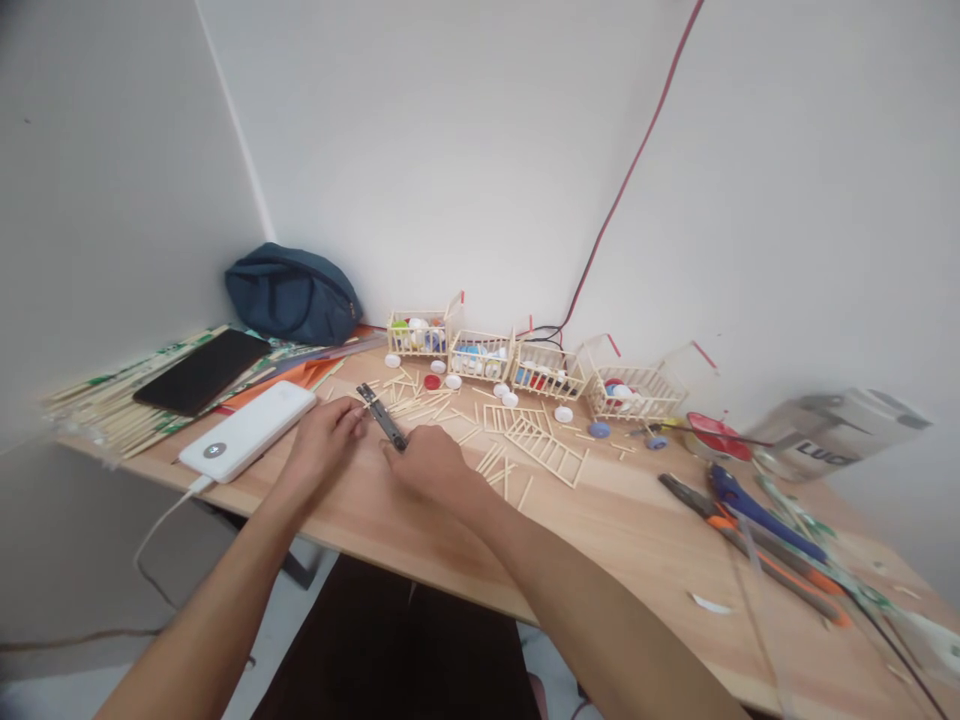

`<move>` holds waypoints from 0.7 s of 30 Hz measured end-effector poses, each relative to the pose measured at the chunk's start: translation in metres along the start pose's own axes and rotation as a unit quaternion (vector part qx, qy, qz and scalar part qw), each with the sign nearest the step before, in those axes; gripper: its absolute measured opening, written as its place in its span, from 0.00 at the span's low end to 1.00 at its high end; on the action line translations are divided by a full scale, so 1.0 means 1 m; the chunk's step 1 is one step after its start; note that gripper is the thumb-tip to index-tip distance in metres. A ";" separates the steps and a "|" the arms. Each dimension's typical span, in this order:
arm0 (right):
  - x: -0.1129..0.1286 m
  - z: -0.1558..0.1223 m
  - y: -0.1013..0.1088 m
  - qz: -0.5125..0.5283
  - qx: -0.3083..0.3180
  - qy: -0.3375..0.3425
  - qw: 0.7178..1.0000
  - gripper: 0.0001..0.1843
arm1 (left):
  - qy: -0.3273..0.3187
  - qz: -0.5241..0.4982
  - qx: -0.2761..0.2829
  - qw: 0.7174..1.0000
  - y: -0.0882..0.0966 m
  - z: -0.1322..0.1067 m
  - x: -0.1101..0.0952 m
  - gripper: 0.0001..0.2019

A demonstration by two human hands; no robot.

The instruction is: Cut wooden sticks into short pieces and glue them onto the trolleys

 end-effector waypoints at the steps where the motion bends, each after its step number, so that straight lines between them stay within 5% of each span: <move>1: 0.000 0.000 0.000 0.000 -0.001 -0.001 1.000 0.26 | 0.001 0.000 0.000 1.000 0.000 -0.001 0.000 0.12; 14: -0.014 -0.010 0.016 0.059 -0.037 0.006 0.998 0.27 | 0.012 0.011 -0.020 1.000 0.004 -0.003 0.001 0.13; 18: -0.045 -0.024 0.046 0.130 -0.039 -0.012 0.991 0.32 | 0.004 0.017 -0.024 1.000 0.005 -0.005 -0.010 0.12; 21: -0.085 -0.032 0.072 0.318 -0.100 -0.029 0.942 0.29 | 0.016 -0.052 0.015 0.998 -0.009 -0.004 -0.027 0.11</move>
Point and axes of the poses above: each hand's wrist, its own z-axis towards the middle knuckle, its own y-axis out of the back of the hand, x = y × z, the point moved 4 cm from there along z, towards the middle knuckle, and after that the axes turned 9 degrees about -y, right-handed, at the moved point
